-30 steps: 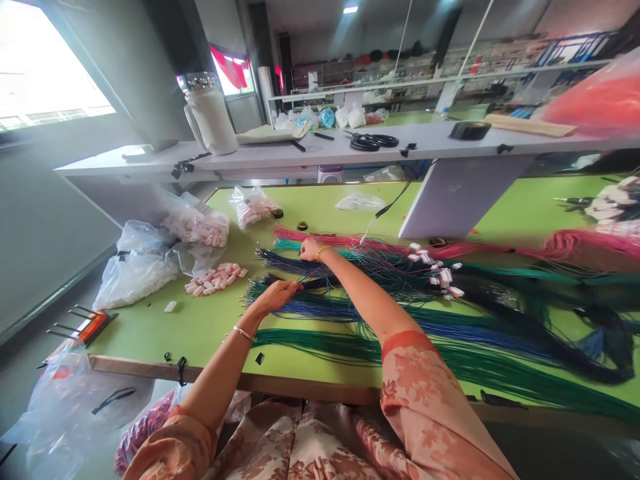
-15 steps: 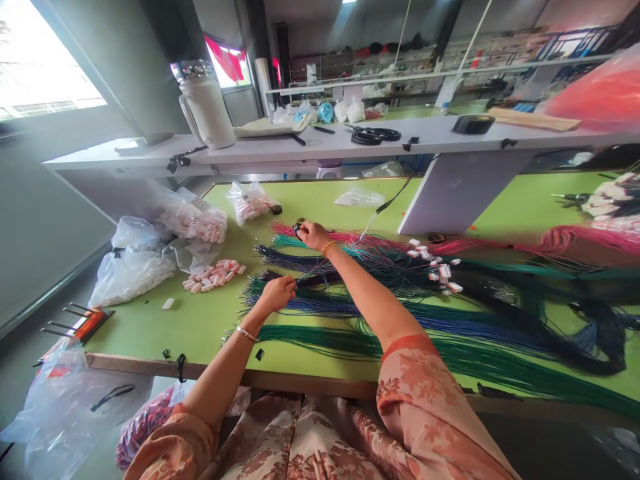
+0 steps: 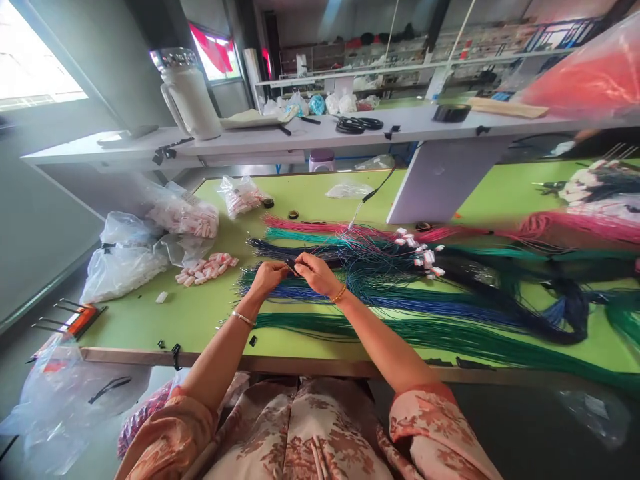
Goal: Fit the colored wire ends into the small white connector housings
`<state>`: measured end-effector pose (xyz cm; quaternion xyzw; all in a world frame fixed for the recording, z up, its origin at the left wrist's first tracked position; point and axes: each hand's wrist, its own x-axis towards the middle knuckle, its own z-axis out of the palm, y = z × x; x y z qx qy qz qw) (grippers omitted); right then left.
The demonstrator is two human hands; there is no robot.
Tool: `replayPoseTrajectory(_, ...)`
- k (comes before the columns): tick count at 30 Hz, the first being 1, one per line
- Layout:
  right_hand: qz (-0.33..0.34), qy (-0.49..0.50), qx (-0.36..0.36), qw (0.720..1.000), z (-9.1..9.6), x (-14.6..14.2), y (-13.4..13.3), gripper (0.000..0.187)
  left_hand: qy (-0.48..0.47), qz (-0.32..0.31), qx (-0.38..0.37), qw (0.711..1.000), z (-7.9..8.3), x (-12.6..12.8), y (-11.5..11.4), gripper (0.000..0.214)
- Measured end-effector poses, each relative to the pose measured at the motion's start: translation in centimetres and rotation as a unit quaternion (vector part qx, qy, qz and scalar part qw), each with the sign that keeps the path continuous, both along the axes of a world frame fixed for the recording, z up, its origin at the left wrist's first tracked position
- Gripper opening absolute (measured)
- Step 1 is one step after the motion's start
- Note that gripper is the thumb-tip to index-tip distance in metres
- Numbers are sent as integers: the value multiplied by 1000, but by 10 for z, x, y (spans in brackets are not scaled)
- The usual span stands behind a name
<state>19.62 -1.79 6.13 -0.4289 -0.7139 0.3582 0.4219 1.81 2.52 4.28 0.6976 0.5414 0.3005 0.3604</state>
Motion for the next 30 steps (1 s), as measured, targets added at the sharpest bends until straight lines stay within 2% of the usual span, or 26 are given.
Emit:
replayPoseTrajectory(4, -59, -91, 25, 994, -18, 2, 4, 19, -53, 22, -11, 998, 1, 1, -3, 29)
replayPoseTrajectory(8, -67, -127, 38, 989, -26, 3, 4, 17, -96, 29, -36, 994, 2, 3, -5, 32)
replayPoseTrajectory(11, -68, -132, 32, 988, -32, 2, 5, 17, -78, 31, -35, 996, 3, 3, -6, 35)
replayPoseTrajectory(17, -78, -163, 26, 983, -42, -3, 8, 16, 6, -9, 53, 999, 8, 0, -11, 34)
replayPoseTrajectory(22, -82, -167, 31, 982, -44, -5, 7, 15, 33, -16, 78, 996, 7, -1, -14, 33)
replayPoseTrajectory(25, -89, -178, 34, 979, -44, -7, 6, 15, 2, 14, 82, 997, 1, 0, -12, 28)
replayPoseTrajectory(30, -95, -190, 29, 977, -46, -12, 5, 16, -41, 71, 35, 996, -6, 5, -12, 21)
